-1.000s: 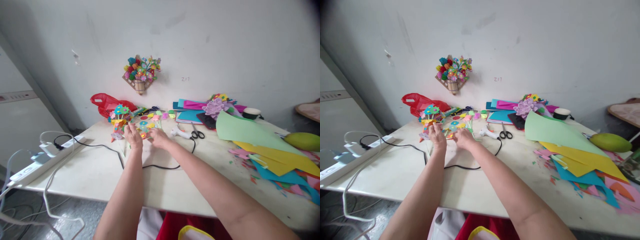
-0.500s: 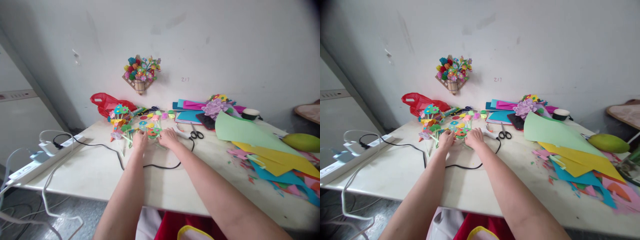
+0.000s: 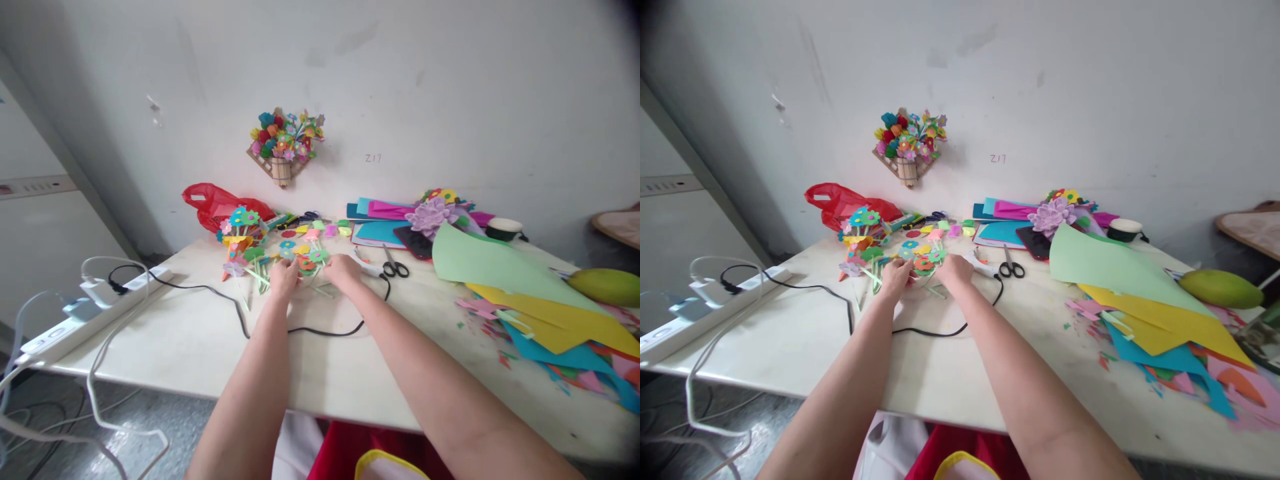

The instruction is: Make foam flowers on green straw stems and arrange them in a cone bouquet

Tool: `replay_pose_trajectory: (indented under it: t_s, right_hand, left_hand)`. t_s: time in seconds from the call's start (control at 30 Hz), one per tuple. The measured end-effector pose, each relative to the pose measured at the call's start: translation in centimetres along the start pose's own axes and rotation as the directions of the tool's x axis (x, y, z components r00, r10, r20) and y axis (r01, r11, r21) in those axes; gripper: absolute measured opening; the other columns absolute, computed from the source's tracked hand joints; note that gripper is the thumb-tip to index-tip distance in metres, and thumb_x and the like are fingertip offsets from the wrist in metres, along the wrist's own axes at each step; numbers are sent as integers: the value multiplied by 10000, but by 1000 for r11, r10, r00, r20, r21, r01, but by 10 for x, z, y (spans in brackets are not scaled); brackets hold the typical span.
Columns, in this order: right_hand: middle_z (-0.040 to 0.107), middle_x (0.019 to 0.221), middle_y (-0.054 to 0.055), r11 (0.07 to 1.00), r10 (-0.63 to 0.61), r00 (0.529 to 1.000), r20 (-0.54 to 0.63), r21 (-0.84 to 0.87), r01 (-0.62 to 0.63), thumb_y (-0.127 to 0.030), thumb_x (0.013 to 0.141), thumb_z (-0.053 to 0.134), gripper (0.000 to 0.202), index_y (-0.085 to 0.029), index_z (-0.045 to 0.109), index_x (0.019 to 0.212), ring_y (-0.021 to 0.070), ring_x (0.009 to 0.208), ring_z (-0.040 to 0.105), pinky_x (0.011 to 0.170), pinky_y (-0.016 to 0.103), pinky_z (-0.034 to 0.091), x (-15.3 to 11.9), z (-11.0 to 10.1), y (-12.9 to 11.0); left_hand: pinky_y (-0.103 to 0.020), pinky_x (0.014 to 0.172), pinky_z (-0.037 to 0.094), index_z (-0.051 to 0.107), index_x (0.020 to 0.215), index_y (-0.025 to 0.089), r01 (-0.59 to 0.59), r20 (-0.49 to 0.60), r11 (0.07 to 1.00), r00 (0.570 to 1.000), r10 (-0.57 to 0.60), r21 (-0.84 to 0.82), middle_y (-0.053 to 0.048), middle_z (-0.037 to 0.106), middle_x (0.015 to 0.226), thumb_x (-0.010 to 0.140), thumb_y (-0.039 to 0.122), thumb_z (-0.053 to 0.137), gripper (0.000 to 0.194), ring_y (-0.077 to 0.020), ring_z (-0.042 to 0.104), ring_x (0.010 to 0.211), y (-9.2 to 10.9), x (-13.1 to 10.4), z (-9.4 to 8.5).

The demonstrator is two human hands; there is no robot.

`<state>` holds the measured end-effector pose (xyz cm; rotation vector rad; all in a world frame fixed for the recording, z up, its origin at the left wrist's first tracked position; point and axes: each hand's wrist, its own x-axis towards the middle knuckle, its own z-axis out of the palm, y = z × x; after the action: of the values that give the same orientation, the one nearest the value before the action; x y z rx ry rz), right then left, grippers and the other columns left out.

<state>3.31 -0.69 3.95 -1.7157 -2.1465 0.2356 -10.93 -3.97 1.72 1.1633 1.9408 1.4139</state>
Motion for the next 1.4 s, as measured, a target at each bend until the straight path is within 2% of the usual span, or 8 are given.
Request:
replay_pose_trajectory:
  t_s: [0.2,0.43,0.57,0.8,0.97,1.07,1.27,1.4]
  right_hand:
    - [711,828,64,940,155,988,12,306,-151,-235,756,488,245,-212,713,850,206,830,638,622,256,419,4,-10,5]
    - [706,798,53,932,144,981,-132,352,-89,-223,803,447,247,-203,691,834,179,793,619,627,250,409,3,-5,11]
    - [657,613,20,765,-28,998,-58,642,59,-242,797,472,235,-161,645,661,114,579,552,570,211,388,0,5,5]
    - [560,450,-19,475,-355,919,169,879,22,-206,737,562,178,-139,580,573,49,398,368,438,173,273,-14,14,-10]
    - [552,447,-8,400,-374,898,232,914,-70,-335,757,592,250,-126,588,620,34,365,329,385,170,208,-14,-1,-4]
    - [577,503,-1,274,-210,961,180,954,-119,-406,778,557,289,-127,601,718,35,354,340,354,172,183,-7,-5,4]
    - [444,429,-56,141,33,998,59,988,-63,-413,692,642,295,-152,535,609,29,330,284,334,188,170,6,1,18]
    - [458,445,-43,135,10,999,53,989,-54,-393,679,638,282,-142,556,580,30,345,298,340,190,176,4,2,14]
  left_hand:
    - [-217,427,401,569,682,139,114,121,942,990,-79,-315,-21,584,524,717,336,573,200,-98,497,390,7,-6,1]
    - [-196,420,385,616,733,98,135,233,866,972,-22,-482,-61,634,587,670,341,659,255,-91,530,425,6,-10,0]
    - [-181,422,373,637,828,91,109,256,814,965,50,-570,-90,672,729,655,436,683,389,-78,549,469,5,-9,1]
    - [-182,419,332,612,793,120,-56,-39,703,998,40,-709,-16,631,655,651,474,670,386,-29,441,414,8,-5,-7]
    - [-175,374,274,598,675,127,35,117,666,990,79,-745,16,543,493,649,369,671,254,-42,416,383,10,-7,-9]
    - [-189,373,289,605,592,120,126,375,774,915,152,-621,-20,561,484,673,306,624,203,-62,444,384,13,-13,-6]
    - [-209,390,335,676,648,97,142,815,948,557,161,-285,-105,651,579,684,331,661,237,-101,514,411,17,-27,-2]
    - [-196,391,337,680,748,103,141,792,935,581,189,-326,-106,668,619,682,418,674,323,-98,528,428,15,-26,1]
